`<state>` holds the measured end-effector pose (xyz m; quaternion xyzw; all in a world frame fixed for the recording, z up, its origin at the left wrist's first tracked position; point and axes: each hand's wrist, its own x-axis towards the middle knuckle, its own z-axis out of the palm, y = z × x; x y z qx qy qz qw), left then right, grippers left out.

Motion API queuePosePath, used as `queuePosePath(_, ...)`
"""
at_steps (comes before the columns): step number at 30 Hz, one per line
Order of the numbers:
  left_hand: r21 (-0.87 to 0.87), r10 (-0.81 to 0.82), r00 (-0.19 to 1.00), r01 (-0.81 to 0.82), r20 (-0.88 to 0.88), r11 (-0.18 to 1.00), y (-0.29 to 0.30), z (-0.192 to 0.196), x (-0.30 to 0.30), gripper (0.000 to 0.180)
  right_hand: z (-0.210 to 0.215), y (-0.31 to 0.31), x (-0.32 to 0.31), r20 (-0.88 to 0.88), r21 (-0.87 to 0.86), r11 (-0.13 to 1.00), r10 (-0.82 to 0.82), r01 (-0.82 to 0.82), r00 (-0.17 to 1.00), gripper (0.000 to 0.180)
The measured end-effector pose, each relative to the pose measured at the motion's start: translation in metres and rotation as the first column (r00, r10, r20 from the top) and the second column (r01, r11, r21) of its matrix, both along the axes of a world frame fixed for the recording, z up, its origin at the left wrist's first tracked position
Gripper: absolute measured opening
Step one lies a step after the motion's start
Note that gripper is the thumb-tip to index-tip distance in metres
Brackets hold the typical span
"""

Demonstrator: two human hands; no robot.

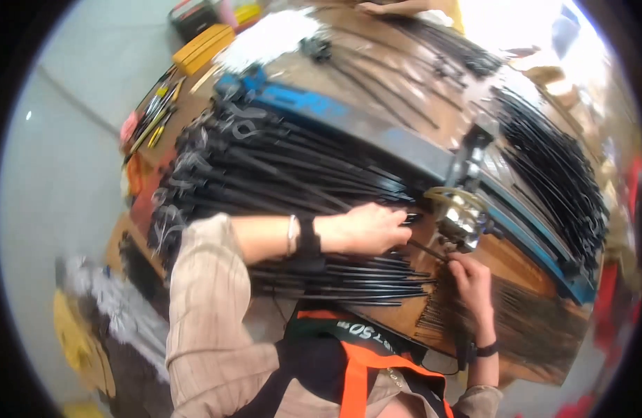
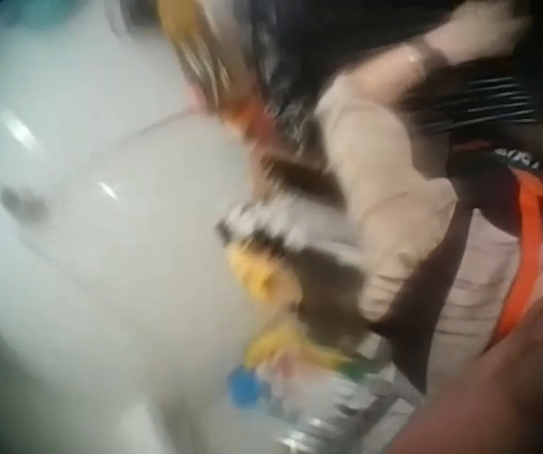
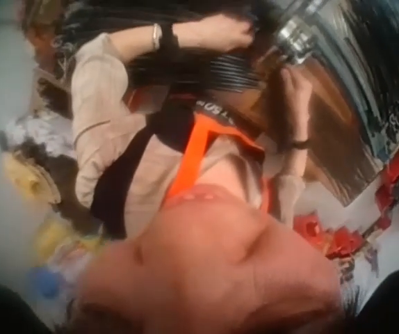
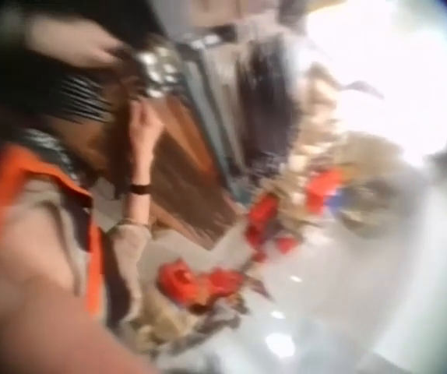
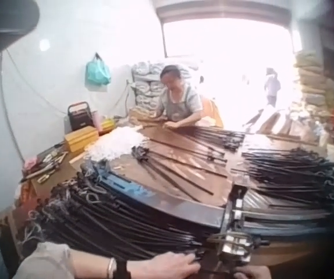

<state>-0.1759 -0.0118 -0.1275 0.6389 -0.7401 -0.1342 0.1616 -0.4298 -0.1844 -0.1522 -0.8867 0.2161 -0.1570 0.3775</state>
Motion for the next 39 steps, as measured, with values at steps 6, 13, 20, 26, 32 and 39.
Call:
queuePosePath(6,0.001,-0.037,0.999,0.037,0.031,0.999,-0.005,0.001,-0.016,0.015,-0.042,0.007,-0.011,0.177,0.056,0.998,-0.052,0.043,0.983,0.028)
queuePosePath(13,0.110,-0.104,0.991,0.094,0.081,0.989,-0.009,0.045,-0.037,0.012,-0.017,0.020,-0.040,0.261,-0.429,0.903,0.080,0.041,0.962,0.042)
queuePosePath(20,0.307,-0.240,0.968,0.207,0.072,0.929,-0.062,0.050,-0.075,0.010,0.001,0.017,-0.054,-0.017,-0.554,0.825,0.126,-0.114,0.992,0.063)
queuePosePath(26,-0.275,-0.140,0.916,0.255,0.377,0.927,-0.103,0.122,-0.072,0.012,-0.014,-0.110,-0.125,0.361,-0.358,0.813,-0.333,0.459,0.871,0.056)
queuePosePath(32,-0.243,-0.309,0.889,0.400,0.339,0.884,-0.170,0.093,-0.095,0.036,0.004,-0.123,-0.166,0.474,-0.482,0.724,-0.258,0.493,0.842,0.052)
queuePosePath(39,-0.146,-0.318,0.877,0.390,0.361,0.909,-0.179,0.085,-0.094,0.043,0.007,-0.128,-0.162,0.441,-0.643,0.646,-0.125,0.410,0.889,0.029)
